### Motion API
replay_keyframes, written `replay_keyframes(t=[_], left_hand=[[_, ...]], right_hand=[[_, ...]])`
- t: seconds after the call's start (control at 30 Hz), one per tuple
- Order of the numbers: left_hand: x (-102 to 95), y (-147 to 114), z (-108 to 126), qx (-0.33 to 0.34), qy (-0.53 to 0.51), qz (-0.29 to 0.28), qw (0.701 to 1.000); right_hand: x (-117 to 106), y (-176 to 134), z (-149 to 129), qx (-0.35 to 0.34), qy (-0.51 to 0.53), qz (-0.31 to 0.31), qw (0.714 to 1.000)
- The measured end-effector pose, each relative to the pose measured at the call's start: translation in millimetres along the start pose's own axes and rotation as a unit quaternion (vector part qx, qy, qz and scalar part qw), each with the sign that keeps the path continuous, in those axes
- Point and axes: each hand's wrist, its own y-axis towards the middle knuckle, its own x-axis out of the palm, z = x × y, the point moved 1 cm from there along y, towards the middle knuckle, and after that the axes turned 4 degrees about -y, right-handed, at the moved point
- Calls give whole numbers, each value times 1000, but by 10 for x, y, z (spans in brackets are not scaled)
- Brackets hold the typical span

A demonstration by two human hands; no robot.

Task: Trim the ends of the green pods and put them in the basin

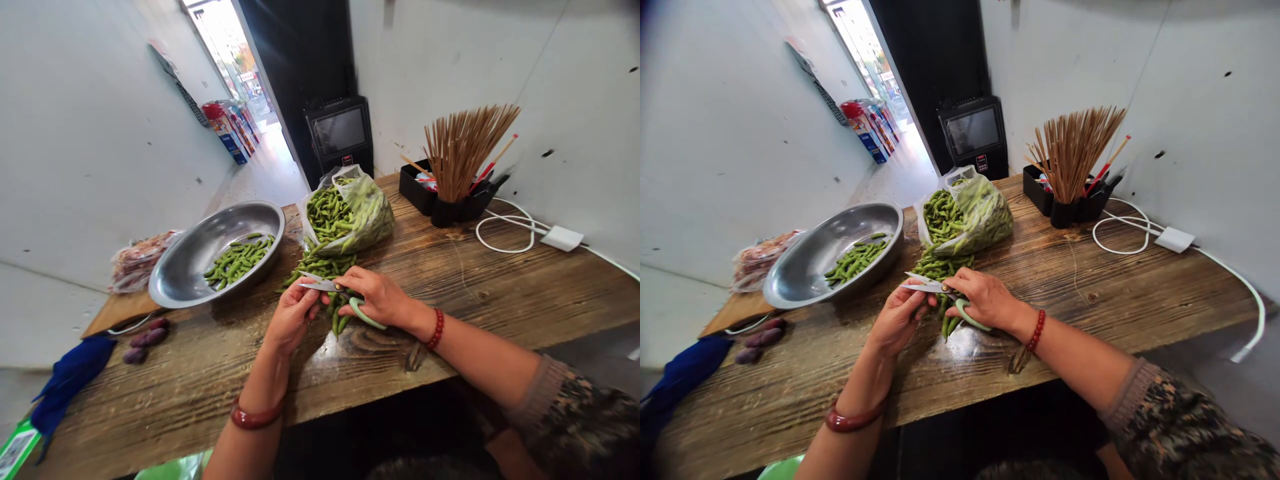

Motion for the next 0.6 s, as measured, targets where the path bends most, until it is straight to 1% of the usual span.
replay_keyframes(t=[0.23,0.37,0.47,0.6], left_hand=[[17,-9,16,-9,14,-13,1000],[-4,-3,30,-3,25,-4,1000],[-26,6,65,3,-1,19,1000],[-42,9,107,-12,-38,46,998]], right_hand=[[-11,-16,3,-8,13,-3,1000],[-22,-18,-4,-2,13,-7,1000],[-11,-3,49,16,27,19,999],[7,30,176,44,49,84,994]])
